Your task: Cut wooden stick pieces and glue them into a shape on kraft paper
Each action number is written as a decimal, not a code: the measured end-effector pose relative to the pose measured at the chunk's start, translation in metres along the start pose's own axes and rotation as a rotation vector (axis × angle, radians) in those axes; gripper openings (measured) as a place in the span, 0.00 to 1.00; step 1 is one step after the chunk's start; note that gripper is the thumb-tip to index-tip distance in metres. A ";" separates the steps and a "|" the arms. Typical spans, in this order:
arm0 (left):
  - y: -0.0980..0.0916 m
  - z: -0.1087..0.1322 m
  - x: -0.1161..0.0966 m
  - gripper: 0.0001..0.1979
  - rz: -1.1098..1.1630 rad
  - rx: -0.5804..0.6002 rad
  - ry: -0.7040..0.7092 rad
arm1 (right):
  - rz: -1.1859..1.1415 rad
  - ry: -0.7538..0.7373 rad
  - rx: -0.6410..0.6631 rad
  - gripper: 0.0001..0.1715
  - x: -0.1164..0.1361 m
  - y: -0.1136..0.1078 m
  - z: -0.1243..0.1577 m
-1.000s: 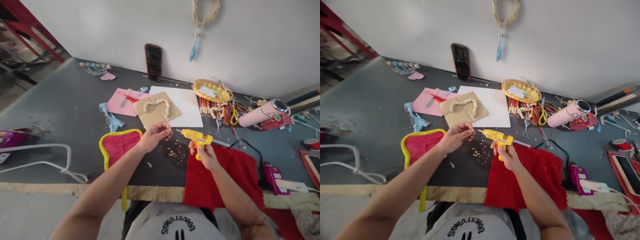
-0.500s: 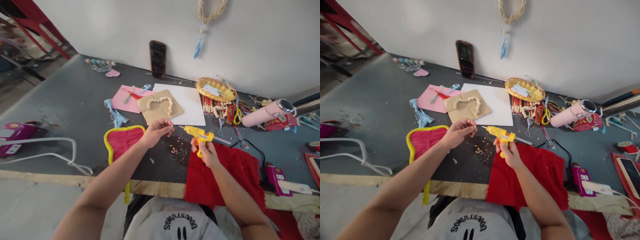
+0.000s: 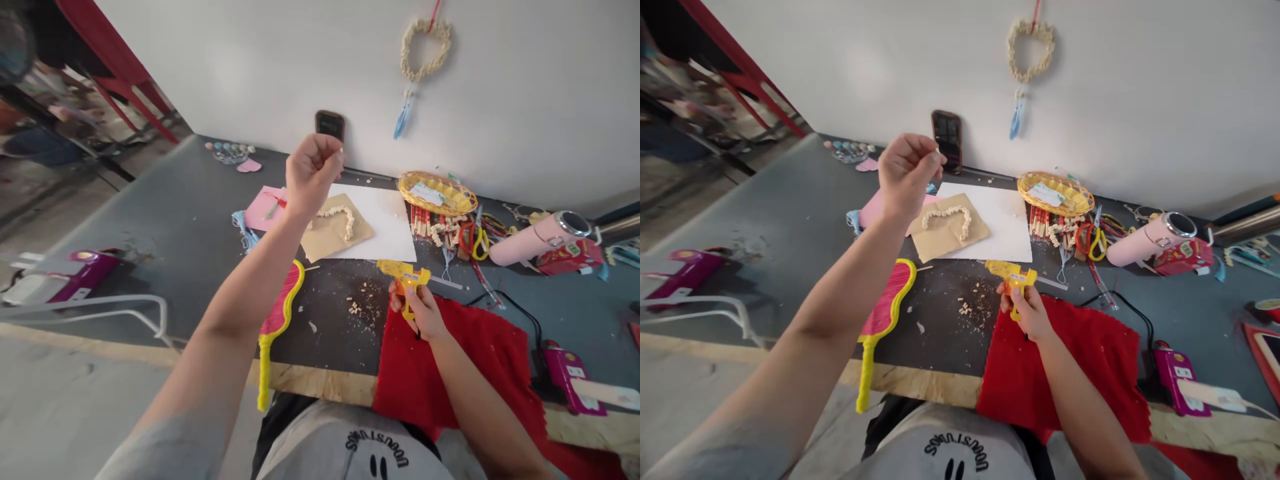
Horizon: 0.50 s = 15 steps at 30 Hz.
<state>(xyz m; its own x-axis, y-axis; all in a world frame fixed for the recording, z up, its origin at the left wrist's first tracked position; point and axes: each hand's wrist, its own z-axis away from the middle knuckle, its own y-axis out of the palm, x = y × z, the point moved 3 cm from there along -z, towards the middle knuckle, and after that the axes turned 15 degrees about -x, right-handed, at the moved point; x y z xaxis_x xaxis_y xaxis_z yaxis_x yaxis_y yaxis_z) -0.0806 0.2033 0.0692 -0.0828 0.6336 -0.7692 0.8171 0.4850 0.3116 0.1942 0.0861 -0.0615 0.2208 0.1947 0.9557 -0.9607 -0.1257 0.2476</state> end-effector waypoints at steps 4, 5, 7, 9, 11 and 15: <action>0.010 -0.007 0.003 0.05 -0.007 -0.035 0.055 | -0.046 0.043 -0.015 0.20 -0.005 -0.001 -0.004; 0.010 -0.008 0.002 0.05 -0.007 -0.053 0.058 | -0.058 0.050 -0.017 0.20 -0.006 -0.001 -0.005; 0.010 -0.009 -0.001 0.05 0.012 -0.096 0.089 | -0.073 0.063 -0.010 0.19 -0.009 -0.002 -0.006; 0.007 -0.009 -0.007 0.06 0.055 -0.132 0.158 | -0.082 0.080 0.003 0.18 -0.011 -0.003 -0.008; 0.005 -0.007 -0.011 0.06 0.096 -0.154 0.223 | -0.098 0.104 0.013 0.17 -0.012 -0.004 -0.009; -0.001 0.005 -0.009 0.06 0.084 -0.142 0.211 | -0.154 0.155 0.014 0.15 -0.011 -0.003 -0.008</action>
<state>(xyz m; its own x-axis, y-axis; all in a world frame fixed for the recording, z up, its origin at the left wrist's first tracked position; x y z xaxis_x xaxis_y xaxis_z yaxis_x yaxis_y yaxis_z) -0.0777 0.1945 0.0732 -0.1472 0.7798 -0.6084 0.7390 0.4956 0.4564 0.1938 0.0918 -0.0740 0.3350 0.3595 0.8710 -0.9151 -0.0961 0.3916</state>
